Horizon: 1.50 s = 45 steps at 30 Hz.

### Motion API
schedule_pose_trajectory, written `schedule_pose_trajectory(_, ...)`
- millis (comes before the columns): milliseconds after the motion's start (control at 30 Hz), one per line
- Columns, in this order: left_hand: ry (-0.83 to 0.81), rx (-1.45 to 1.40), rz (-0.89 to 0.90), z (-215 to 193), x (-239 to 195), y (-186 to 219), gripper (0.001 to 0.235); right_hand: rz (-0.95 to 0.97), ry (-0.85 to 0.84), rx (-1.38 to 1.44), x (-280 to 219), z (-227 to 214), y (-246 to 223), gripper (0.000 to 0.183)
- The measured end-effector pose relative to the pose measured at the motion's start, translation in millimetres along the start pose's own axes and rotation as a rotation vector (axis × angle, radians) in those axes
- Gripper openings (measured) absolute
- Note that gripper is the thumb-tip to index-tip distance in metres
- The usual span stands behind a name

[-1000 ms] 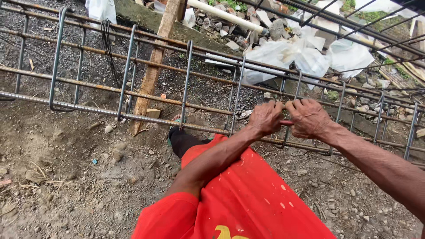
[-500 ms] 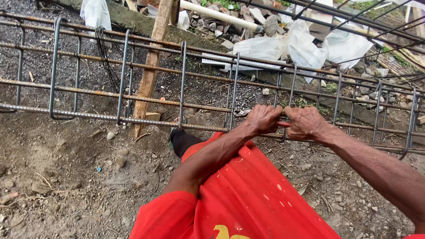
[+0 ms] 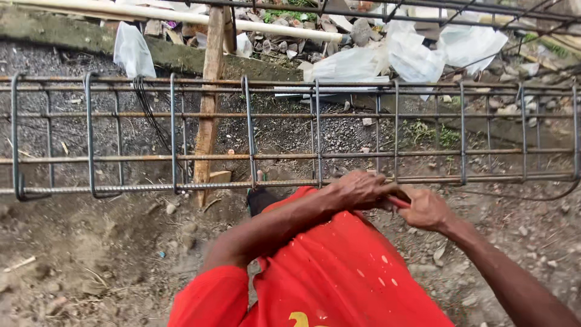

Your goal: The person uses pliers to twist wire ties around the intersections of a rebar grid. They repeatedly grab wire ends, clamp them with the pliers, and twist the wire to secure the rebar structure.

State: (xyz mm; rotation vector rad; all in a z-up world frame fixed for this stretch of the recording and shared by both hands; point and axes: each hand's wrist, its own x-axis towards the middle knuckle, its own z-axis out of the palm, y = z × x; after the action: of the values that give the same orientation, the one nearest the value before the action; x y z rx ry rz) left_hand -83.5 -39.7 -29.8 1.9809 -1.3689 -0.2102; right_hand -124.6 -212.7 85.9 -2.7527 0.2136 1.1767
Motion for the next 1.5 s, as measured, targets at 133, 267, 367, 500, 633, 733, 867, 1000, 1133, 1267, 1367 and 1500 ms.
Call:
schedule_pose_trajectory(133,-0.188,0.055,0.133,43,-31,-9,0.070,0.052,-0.119,0.291,-4,53,8,0.064)
schedule_pose_trajectory(267,-0.281,-0.200,-0.080,25,-50,-7,0.041,-0.006,-0.126,0.542,17,128,40,0.057)
schedule_pose_trajectory(367,-0.303,0.062,-0.005,-40,-56,18,0.037,-0.083,-0.089,0.669,10,137,33,0.047)
schedule_pose_trajectory(500,-0.488,-0.242,-0.147,-61,-71,-2,0.022,-0.024,-0.091,0.631,-17,107,0,0.038)
schedule_pose_trajectory(633,-0.454,-0.280,-0.169,-58,-88,-6,0.019,0.000,-0.124,0.587,-36,98,-19,0.048)
schedule_pose_trajectory(733,-0.366,-0.368,-0.203,-59,-94,1,0.022,-0.044,-0.148,0.551,-42,94,-20,0.063)
schedule_pose_trajectory(867,-0.316,-0.226,-0.091,-97,-89,23,0.019,-0.114,-0.271,0.587,-58,60,-37,0.066)
schedule_pose_trajectory(1000,-0.190,-0.027,0.207,-87,-86,18,0.019,-0.295,-0.529,0.863,5,159,35,0.067)
schedule_pose_trajectory(1133,-0.105,-0.025,0.386,-80,-87,14,0.022,-0.232,-0.668,1.269,-1,140,20,0.060)
schedule_pose_trajectory(1267,0.004,0.105,0.509,-85,-83,16,0.022,-0.339,-0.580,1.225,22,181,20,0.045)
schedule_pose_trajectory(1367,-0.004,0.100,0.530,-67,-86,7,0.028,-0.226,-0.378,1.381,-8,146,-13,0.034)
schedule_pose_trajectory(1500,-0.003,0.050,0.469,-77,-92,15,0.026,-0.205,-0.224,1.430,-13,140,-9,0.041)
